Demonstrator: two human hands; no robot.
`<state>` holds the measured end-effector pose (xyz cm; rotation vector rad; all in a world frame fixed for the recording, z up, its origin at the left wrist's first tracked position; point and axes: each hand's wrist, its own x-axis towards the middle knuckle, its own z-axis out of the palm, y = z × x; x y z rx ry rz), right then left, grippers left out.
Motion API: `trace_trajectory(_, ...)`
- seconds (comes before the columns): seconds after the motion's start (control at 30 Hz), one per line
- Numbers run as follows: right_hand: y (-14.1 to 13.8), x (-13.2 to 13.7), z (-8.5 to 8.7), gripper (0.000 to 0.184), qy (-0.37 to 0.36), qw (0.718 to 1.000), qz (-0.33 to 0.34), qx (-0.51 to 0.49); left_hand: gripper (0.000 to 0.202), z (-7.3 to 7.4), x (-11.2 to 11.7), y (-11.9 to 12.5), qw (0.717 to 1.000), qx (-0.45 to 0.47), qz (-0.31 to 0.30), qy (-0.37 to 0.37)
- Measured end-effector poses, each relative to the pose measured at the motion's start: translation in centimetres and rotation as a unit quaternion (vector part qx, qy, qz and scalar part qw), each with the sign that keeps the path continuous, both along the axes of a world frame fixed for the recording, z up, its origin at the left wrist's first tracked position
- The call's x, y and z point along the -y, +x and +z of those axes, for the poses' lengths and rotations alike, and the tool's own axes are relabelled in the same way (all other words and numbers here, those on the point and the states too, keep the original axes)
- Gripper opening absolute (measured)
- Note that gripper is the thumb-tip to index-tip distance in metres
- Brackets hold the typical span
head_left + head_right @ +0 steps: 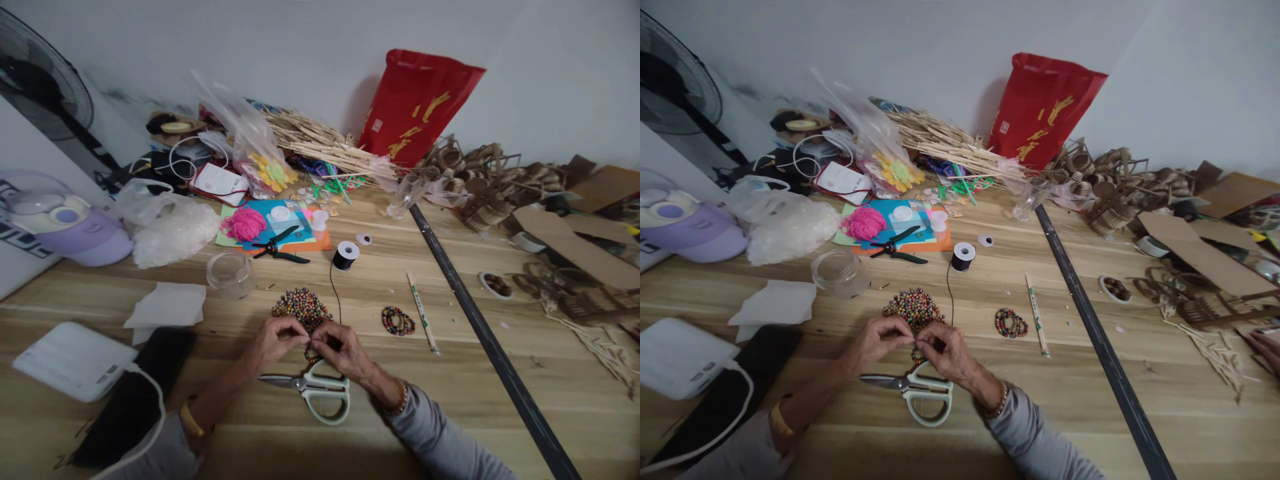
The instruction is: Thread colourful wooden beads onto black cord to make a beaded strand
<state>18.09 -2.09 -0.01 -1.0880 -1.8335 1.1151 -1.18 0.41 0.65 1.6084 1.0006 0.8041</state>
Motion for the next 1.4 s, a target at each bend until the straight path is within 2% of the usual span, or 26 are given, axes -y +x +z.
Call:
trace_trajectory(0.17,0.1,0.0,0.7,0.021,0.015,0.999,-0.007,-0.039,0.018,0.5,0.0,0.0,0.999,0.037,-0.006,0.038)
trace_trajectory(0.27,0.0,0.1,0.9,0.023,0.023,0.999,-0.010,-0.049,0.019,0.4,-0.1,0.1,0.997,0.059,-0.006,0.054)
trace_trajectory(0.4,-0.1,0.2,0.7,0.026,-0.003,0.999,0.007,-0.050,0.021,0.0,-0.1,0.2,0.994,0.080,-0.003,0.072)
trace_trajectory(0.5,-0.2,0.3,0.4,0.026,-0.016,0.999,0.013,-0.050,0.022,-0.1,-0.1,0.2,0.994,0.079,-0.008,0.075)
trace_trajectory(0.7,-0.2,0.1,0.3,0.026,0.007,0.999,0.003,-0.034,0.021,-0.1,-0.1,0.1,0.995,0.054,-0.006,0.079)
trace_trajectory(0.93,-0.3,-0.1,0.4,0.029,-0.008,0.999,-0.029,-0.021,0.016,0.0,0.0,0.2,0.993,0.008,0.024,0.112)
trace_trajectory(1.13,-0.2,-0.1,0.3,0.027,-0.015,0.998,-0.053,-0.033,0.012,-0.3,-0.1,0.1,0.980,-0.046,0.098,0.168)
trace_trajectory(1.27,-0.2,-0.2,0.3,0.028,-0.011,0.997,-0.064,-0.030,0.011,-0.6,-0.1,-0.1,0.962,-0.106,0.081,0.237)
trace_trajectory(1.4,-0.2,-0.2,0.3,0.026,-0.011,0.997,-0.070,-0.030,0.013,-0.7,0.0,-0.1,0.933,-0.183,0.050,0.307)
